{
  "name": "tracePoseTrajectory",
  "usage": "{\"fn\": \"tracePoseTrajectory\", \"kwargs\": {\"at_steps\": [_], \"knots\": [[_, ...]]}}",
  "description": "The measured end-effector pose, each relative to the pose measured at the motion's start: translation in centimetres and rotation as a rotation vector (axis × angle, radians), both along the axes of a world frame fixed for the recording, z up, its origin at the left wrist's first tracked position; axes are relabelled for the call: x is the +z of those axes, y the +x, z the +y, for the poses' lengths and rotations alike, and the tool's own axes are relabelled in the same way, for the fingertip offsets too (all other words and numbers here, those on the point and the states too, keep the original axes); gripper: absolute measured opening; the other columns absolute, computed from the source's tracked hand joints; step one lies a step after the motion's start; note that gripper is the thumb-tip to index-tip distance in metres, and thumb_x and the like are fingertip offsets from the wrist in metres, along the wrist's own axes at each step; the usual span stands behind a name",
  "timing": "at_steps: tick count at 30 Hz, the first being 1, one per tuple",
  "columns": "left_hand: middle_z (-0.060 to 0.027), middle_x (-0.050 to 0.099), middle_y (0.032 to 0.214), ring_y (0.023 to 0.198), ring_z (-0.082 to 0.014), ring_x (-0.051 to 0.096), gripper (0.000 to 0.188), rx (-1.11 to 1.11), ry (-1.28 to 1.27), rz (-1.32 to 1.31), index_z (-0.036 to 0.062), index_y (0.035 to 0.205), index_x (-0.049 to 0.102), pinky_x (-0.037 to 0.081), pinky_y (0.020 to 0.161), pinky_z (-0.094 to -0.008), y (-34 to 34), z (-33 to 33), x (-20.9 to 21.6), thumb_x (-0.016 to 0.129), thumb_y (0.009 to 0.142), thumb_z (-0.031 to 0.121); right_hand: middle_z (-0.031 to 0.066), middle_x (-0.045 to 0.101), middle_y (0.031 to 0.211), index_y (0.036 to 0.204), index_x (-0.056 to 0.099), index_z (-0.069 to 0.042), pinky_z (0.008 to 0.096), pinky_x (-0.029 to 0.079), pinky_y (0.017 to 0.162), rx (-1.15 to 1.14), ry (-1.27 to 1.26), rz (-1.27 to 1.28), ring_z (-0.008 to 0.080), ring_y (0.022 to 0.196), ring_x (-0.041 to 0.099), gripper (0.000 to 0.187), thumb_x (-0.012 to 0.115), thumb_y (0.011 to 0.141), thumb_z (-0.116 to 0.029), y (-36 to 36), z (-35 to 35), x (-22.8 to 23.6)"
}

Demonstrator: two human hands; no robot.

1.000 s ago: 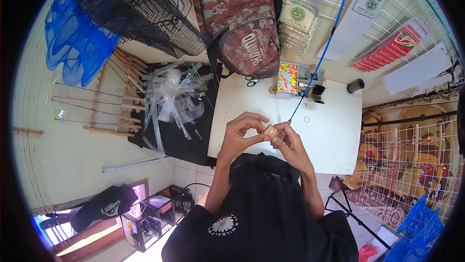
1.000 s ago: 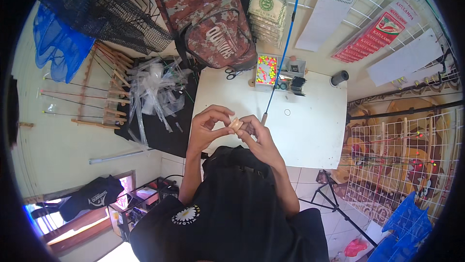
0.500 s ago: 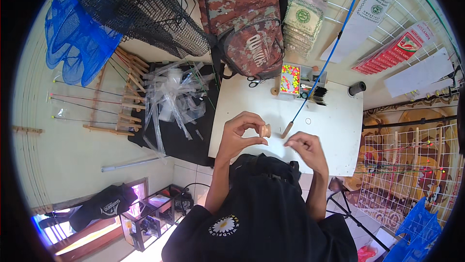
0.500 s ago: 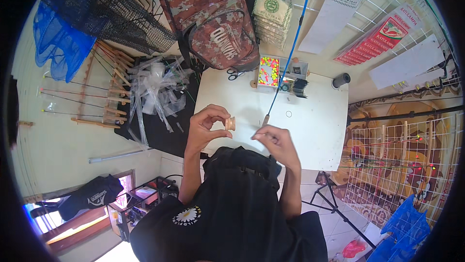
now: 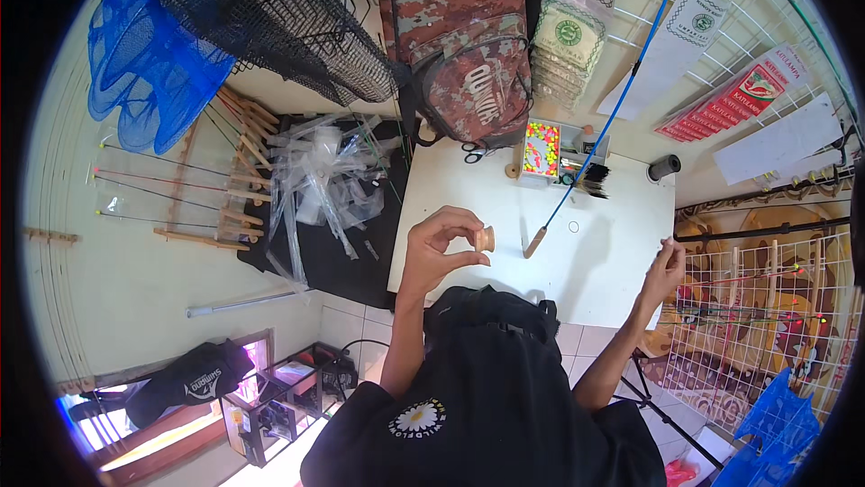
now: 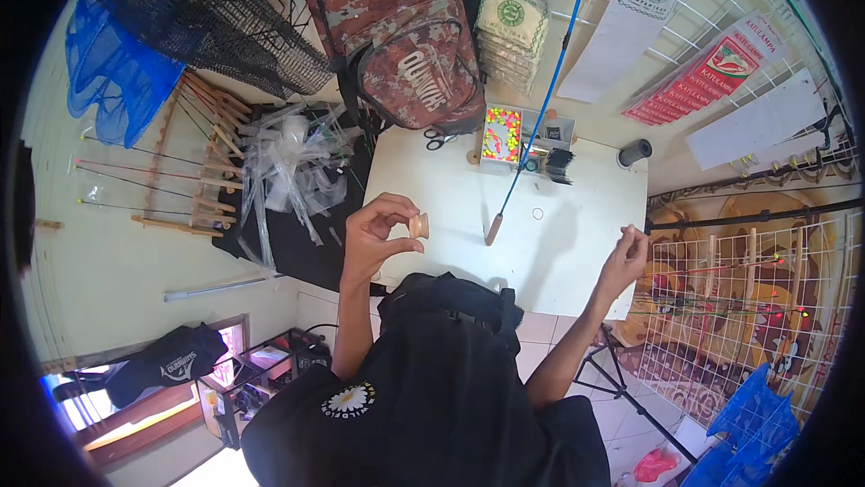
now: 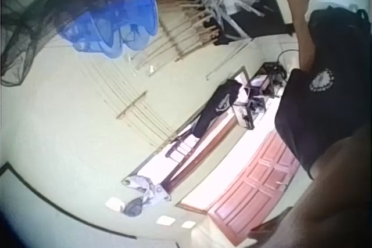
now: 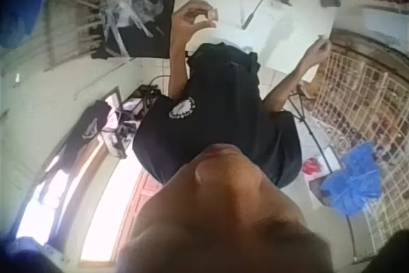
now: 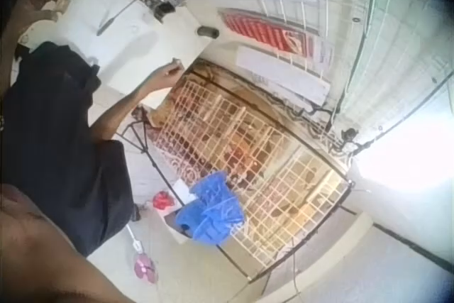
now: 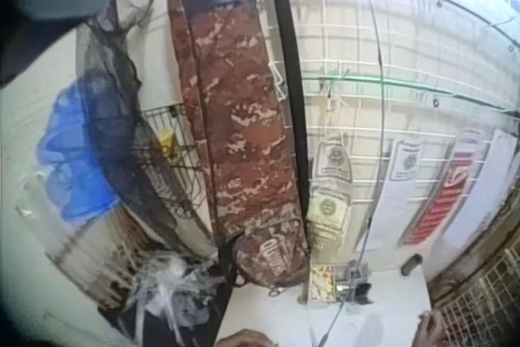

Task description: Threading fishing line through the guides of a rod and attaching a float.

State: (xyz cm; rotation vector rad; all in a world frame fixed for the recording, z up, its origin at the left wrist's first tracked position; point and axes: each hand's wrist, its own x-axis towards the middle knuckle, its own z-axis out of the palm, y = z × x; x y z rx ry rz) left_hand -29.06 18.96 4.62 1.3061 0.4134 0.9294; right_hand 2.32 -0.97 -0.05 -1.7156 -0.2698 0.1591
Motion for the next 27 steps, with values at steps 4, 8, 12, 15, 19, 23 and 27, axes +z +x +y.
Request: {"fn": "tracePoseTrajectory", "kwargs": {"at_steps": [4,8,12,15,19,23,27], "knots": [[-0.01,0.062,0.105,0.091,-0.0169,0.063,0.043,-0.017,0.009,0.005,-0.0016,0.101,0.067,0.054,0.077,-0.0304,0.1,-0.1,0.4,0.082,0.063,-0.011,0.0197,0.061,0.118,0.122,0.057,-0.001,0.0438,0.043,0.096,-0.032,-0.534,-0.302,0.032,0.112,0.058,0.034,0.06,0.09,-0.012,0.7,-1.3,-0.9],[-0.0098,0.061,0.105,0.09,-0.0169,0.063,0.042,-0.054,0.017,-0.001,-0.001,0.101,0.067,0.054,0.077,-0.0305,0.6,-0.3,1.0,0.082,0.063,-0.011,0.0142,0.044,0.142,0.141,0.04,-0.005,0.0427,0.029,0.112,0.096,-0.332,-0.49,0.0296,0.133,0.04,0.057,0.055,0.086,0.001,-4.0,2.4,2.9],[-0.0098,0.061,0.106,0.092,-0.0174,0.063,0.041,-0.068,0.042,-0.011,-0.0005,0.1,0.067,0.054,0.077,-0.0307,1.1,-0.6,1.2,0.082,0.063,-0.01,0.014,0.055,0.129,0.133,0.045,0.0,0.0377,0.034,0.11,0.538,0.098,-0.253,0.023,0.124,0.051,0.043,0.05,0.09,0.004,-9.8,5.5,5.6],[-0.0099,0.061,0.106,0.094,-0.0177,0.063,0.039,-0.064,0.082,-0.019,-0.0001,0.1,0.068,0.053,0.078,-0.0311,1.4,-0.8,1.4,0.081,0.065,-0.01,0.0161,0.058,0.13,0.14,0.039,-0.003,0.0363,0.041,0.101,0.985,0.157,0.046,0.026,0.123,0.053,0.051,0.057,0.094,-0.015,-13.5,7.3,8.3],[-0.0103,0.061,0.107,0.095,-0.0175,0.063,0.037,-0.035,0.114,0.021,0.0004,0.1,0.068,0.053,0.079,-0.0301,1.2,-1.0,1.6,0.081,0.067,-0.008,0.0129,0.067,0.108,0.132,0.05,-0.001,0.032,0.045,0.089,1.15,-0.013,-0.002,0.0178,0.102,0.063,0.046,0.064,0.089,-0.01,-14.5,8.3,9.1],[-0.0105,0.061,0.108,0.093,-0.0172,0.063,0.037,-0.084,0.145,0.109,0.0,0.1,0.068,0.053,0.08,-0.0291,0.6,-1.4,1.5,0.081,0.066,-0.007,0.0089,0.069,0.078,0.116,0.065,-0.005,0.0357,0.05,0.079,1.159,-0.118,-0.031,0.0191,0.074,0.067,0.036,0.074,0.083,-0.017,-12.9,8.2,9.5],[-0.0103,0.062,0.108,0.092,-0.0169,0.064,0.037,-0.104,0.122,0.118,0.0001,0.1,0.069,0.054,0.081,-0.0295,0.8,-1.9,0.8,0.082,0.066,-0.007,0.0087,0.068,0.073,0.099,0.072,-0.004,0.0343,0.049,0.071,1.159,-0.239,-0.164,0.0209,0.07,0.063,0.025,0.077,0.078,-0.017,-12.1,7.9,9.9]]}}
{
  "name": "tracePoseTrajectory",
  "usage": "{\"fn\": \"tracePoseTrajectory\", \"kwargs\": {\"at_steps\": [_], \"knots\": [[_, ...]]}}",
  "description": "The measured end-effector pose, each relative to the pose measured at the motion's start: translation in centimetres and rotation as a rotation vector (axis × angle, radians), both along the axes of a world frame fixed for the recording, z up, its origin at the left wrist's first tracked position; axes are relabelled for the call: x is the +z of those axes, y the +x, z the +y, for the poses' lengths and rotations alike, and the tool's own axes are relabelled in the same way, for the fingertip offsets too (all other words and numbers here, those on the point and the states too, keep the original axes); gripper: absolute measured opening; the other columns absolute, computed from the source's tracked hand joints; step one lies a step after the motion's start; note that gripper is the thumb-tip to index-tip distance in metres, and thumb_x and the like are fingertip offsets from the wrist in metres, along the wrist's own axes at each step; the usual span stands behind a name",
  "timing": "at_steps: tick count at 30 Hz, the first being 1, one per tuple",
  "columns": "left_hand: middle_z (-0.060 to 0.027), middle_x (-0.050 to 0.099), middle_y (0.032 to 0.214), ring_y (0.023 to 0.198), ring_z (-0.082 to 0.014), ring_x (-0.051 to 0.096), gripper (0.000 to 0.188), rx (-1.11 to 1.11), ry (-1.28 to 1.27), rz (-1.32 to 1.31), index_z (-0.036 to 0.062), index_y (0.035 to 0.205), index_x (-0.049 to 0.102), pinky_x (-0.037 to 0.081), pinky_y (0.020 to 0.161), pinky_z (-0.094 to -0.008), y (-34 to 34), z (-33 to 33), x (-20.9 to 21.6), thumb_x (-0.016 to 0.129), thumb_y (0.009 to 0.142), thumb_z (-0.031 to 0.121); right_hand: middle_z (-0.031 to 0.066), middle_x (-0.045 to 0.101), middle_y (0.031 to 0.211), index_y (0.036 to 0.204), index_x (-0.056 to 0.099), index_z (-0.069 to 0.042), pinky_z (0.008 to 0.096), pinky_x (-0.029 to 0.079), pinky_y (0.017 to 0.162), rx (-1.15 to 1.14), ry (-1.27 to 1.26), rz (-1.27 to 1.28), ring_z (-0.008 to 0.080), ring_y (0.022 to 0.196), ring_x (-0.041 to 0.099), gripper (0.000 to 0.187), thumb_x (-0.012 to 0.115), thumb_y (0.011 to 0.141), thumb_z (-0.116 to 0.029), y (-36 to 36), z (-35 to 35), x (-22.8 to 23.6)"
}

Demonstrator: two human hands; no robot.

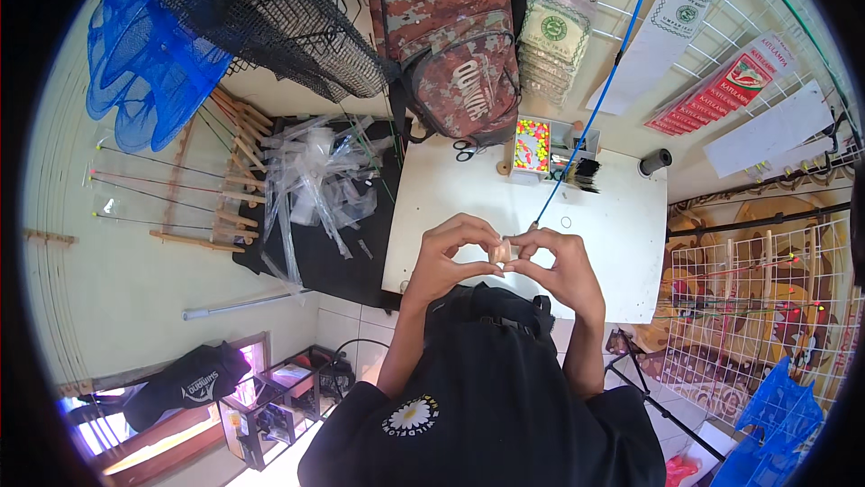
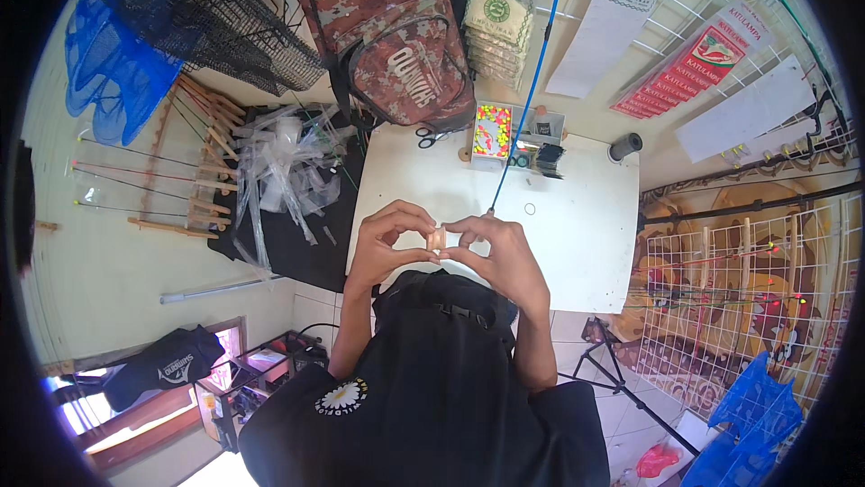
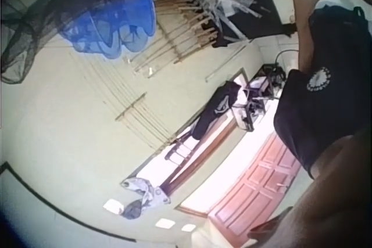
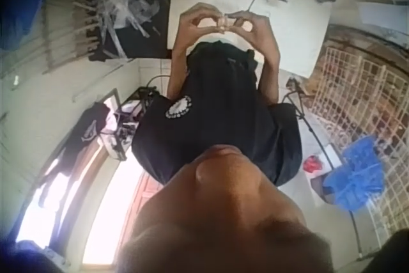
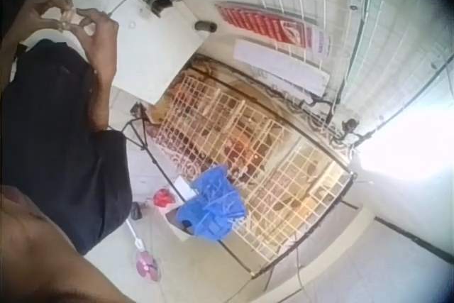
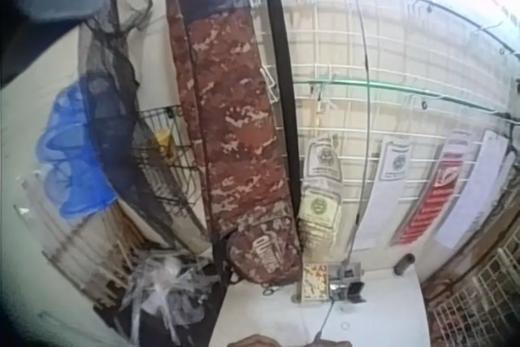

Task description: Threading fishing line through the guides of a rod and attaching a float.

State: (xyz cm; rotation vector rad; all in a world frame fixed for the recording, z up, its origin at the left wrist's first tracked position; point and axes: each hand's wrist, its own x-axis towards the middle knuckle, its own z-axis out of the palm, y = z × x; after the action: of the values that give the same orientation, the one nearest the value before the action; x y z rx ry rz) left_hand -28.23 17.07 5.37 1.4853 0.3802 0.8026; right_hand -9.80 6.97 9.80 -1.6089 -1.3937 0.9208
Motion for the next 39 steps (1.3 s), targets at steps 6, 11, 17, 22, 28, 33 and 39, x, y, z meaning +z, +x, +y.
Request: {"fn": "tracePoseTrajectory", "kwargs": {"at_steps": [6,11,17,22,28,33,39], "knots": [[-0.0106,0.062,0.107,0.093,-0.017,0.064,0.039,0.024,-0.049,-0.053,-0.0002,0.101,0.068,0.055,0.082,-0.0296,0.1,0.4,-0.3,0.082,0.066,-0.008,0.009,0.066,0.078,0.084,0.068,0.0,0.0302,0.048,0.07,0.054,0.164,0.132,0.0201,0.072,0.062,0.008,0.072,0.081,-0.006,2.2,-1.2,0.5],[-0.0113,0.062,0.108,0.093,-0.0173,0.064,0.04,-0.043,-0.071,-0.073,-0.0011,0.102,0.068,0.056,0.081,-0.0293,0.0,0.3,-0.4,0.081,0.065,-0.01,0.006,0.064,0.078,0.083,0.063,0.004,0.0271,0.047,0.076,-0.415,0.202,0.186,0.0116,0.077,0.058,0.005,0.066,0.084,0.0,3.6,-1.9,-0.8],[-0.0128,0.062,0.108,0.091,-0.0175,0.064,0.04,0.033,-0.106,-0.141,-0.0019,0.101,0.066,0.056,0.078,-0.0297,-0.2,0.4,-0.1,0.081,0.065,-0.012,0.0012,0.059,0.076,0.085,0.06,0.001,0.0228,0.042,0.07,-0.644,0.188,-0.044,0.0079,0.074,0.053,0.012,0.062,0.092,-0.009,6.2,-3.6,-2.7],[-0.0132,0.062,0.11,0.094,-0.0177,0.064,0.041,0.069,-0.1,-0.124,-0.001,0.1,0.065,0.057,0.079,-0.0301,-0.4,0.7,-0.5,0.082,0.064,-0.011,0.0035,0.06,0.083,0.094,0.059,-0.001,0.0252,0.048,0.077,-0.859,0.349,0.026,0.0108,0.081,0.06,0.013,0.055,0.099,-0.012,8.1,-5.8,-5.0],[-0.0135,0.061,0.111,0.097,-0.0179,0.063,0.041,0.109,-0.091,-0.113,0.0002,0.1,0.065,0.057,0.081,-0.0306,-0.6,0.7,-0.2,0.082,0.064,-0.011,0.0043,0.059,0.079,0.091,0.059,0.0,0.0255,0.048,0.072,-1.215,0.483,-0.093,0.0111,0.074,0.057,0.016,0.058,0.097,-0.015,11.2,-7.7,-6.9],[-0.0132,0.061,0.111,0.096,-0.018,0.064,0.042,0.128,-0.095,-0.105,0.0002,0.1,0.065,0.057,0.081,-0.0305,-0.9,0.7,-0.2,0.082,0.063,-0.011,0.0059,0.059,0.078,0.088,0.058,0.0,0.0263,0.05,0.066,-1.418,0.438,-0.206,0.0135,0.069,0.058,0.023,0.058,0.098,-0.02,14.1,-9.7,-7.8],[-0.0123,0.062,0.109,0.095,-0.018,0.064,0.042,0.139,-0.092,-0.126,0.0004,0.1,0.066,0.057,0.08,-0.0307,-1.2,0.7,-0.3,0.082,0.063,-0.012,0.0151,0.066,0.091,0.096,0.06,0.001,0.035,0.057,0.066,-1.594,-0.062,-0.7,0.0237,0.069,0.064,0.023,0.055,0.097,-0.021,17.1,-12.2,-9.0]]}}
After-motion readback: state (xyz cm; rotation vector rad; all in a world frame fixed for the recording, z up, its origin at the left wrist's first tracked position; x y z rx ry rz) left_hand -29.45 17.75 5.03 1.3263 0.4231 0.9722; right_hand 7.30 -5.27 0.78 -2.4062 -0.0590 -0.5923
